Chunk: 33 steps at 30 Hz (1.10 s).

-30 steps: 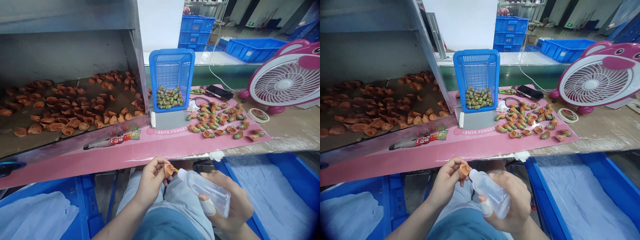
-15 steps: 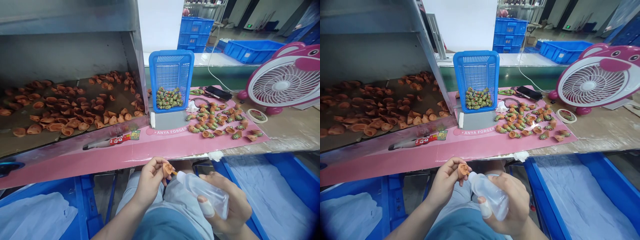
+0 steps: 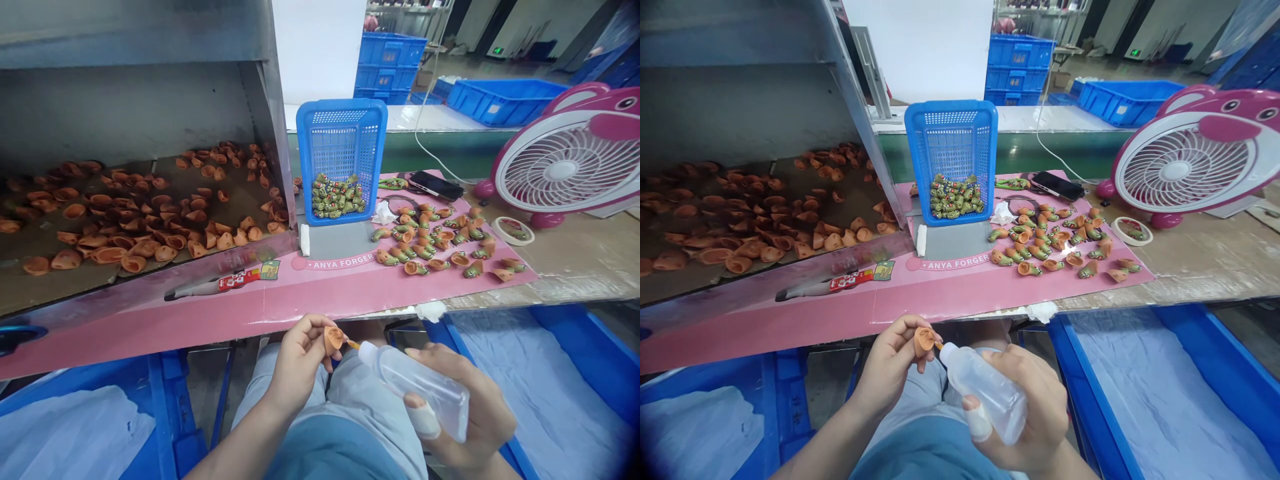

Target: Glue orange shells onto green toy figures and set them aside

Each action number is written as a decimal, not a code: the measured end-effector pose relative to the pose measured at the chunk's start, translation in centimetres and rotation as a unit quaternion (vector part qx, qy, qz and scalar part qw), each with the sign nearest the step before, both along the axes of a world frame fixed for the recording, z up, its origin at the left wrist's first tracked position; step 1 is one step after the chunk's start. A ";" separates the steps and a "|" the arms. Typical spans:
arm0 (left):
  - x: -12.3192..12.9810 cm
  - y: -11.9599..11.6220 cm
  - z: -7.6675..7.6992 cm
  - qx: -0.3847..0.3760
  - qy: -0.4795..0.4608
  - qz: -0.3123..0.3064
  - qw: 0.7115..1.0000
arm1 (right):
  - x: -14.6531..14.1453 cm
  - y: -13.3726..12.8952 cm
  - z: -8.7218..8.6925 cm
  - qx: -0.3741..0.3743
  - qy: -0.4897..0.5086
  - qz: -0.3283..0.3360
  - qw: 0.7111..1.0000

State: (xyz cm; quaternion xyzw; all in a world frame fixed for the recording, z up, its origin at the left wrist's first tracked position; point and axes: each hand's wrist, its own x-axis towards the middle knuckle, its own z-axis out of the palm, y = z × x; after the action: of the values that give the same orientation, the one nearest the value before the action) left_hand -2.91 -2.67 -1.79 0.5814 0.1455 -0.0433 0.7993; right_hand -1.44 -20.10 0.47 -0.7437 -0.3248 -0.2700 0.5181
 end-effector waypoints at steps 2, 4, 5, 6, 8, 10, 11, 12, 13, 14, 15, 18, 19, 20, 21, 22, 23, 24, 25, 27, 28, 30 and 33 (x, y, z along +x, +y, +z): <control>0.0 0.0 -0.1 0.000 -0.001 0.003 1.000 | 0.0 0.1 0.0 0.009 0.013 0.001 1.000; 0.0 0.0 -0.1 0.001 -0.001 0.004 1.000 | 0.0 0.3 0.0 0.008 0.021 0.002 1.000; 0.0 0.0 -0.1 0.001 0.000 0.004 1.000 | 0.0 0.4 0.0 0.008 0.021 0.001 1.000; -0.1 0.0 -0.1 0.000 0.001 0.003 1.000 | 0.0 0.5 0.0 0.008 0.019 0.000 1.000; -0.1 0.0 -0.1 -0.003 -0.001 -0.001 1.000 | 0.1 0.8 0.0 0.004 0.011 0.002 1.000; -0.1 0.0 0.0 -0.006 -0.003 -0.001 1.000 | 0.2 1.0 0.0 -0.004 0.002 0.006 1.000; -0.1 0.0 0.0 -0.005 -0.003 0.000 1.000 | 0.2 1.1 0.1 -0.011 -0.001 0.006 1.000; 0.0 0.0 0.0 -0.004 -0.003 0.001 1.000 | 0.1 1.1 0.1 -0.018 -0.004 0.006 1.000; 0.0 0.1 0.0 -0.002 -0.001 0.004 1.000 | 0.1 1.1 0.1 -0.025 -0.005 0.005 1.000; 0.0 0.1 0.1 0.000 0.001 0.006 1.000 | 0.0 1.1 0.1 -0.032 -0.005 0.004 0.999; 0.1 0.2 0.1 0.000 0.005 0.009 1.000 | -0.1 1.0 0.0 -0.036 -0.003 0.003 0.999; 0.1 0.3 0.1 -0.005 0.012 0.017 1.000 | -0.3 0.7 0.1 -0.024 0.015 0.001 1.000; 0.1 0.4 0.0 -0.009 0.014 0.018 1.000 | -0.4 0.6 0.1 -0.013 0.029 -0.004 0.999; 0.2 0.4 0.0 -0.014 0.016 0.019 1.000 | -0.4 0.5 0.0 -0.002 0.047 -0.009 0.999; 0.2 0.4 0.0 -0.019 0.018 0.022 0.999 | -0.4 0.4 0.0 0.010 0.070 -0.017 0.997; 0.2 0.4 -0.1 -0.024 0.020 0.025 0.999 | -0.3 0.4 -0.2 0.023 0.097 -0.026 0.995; 0.2 0.4 -0.1 -0.030 0.021 0.027 0.999 | -0.2 0.4 -0.5 0.041 0.129 -0.036 0.990; 0.3 0.5 -0.2 -0.036 0.024 0.030 0.999 | 0.0 0.5 -0.9 0.065 0.162 -0.044 0.984; 0.4 0.5 -0.2 -0.043 0.027 0.033 0.998 | 0.3 0.6 -1.4 0.095 0.192 -0.050 0.975; 0.6 0.7 -0.3 -0.063 0.034 0.036 0.997 | 1.1 1.1 -2.7 0.158 0.243 -0.056 0.955; 0.8 0.8 -0.2 -0.074 0.034 0.038 0.996 | 1.6 1.4 -3.3 0.183 0.262 -0.053 0.946; 1.1 1.0 0.0 -0.094 0.030 0.049 0.994 | 2.9 2.2 -4.4 0.209 0.292 -0.035 0.932; 1.5 1.1 0.3 -0.110 0.021 0.067 0.991 | 4.9 3.8 -5.4 0.219 0.340 0.009 0.915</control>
State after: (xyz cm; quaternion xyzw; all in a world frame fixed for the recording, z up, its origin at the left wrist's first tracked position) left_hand -1.40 -1.52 -1.45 0.4774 0.1952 -0.0174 0.8565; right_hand 3.43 -16.32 -4.91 -0.6559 -0.0689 -0.0605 0.7493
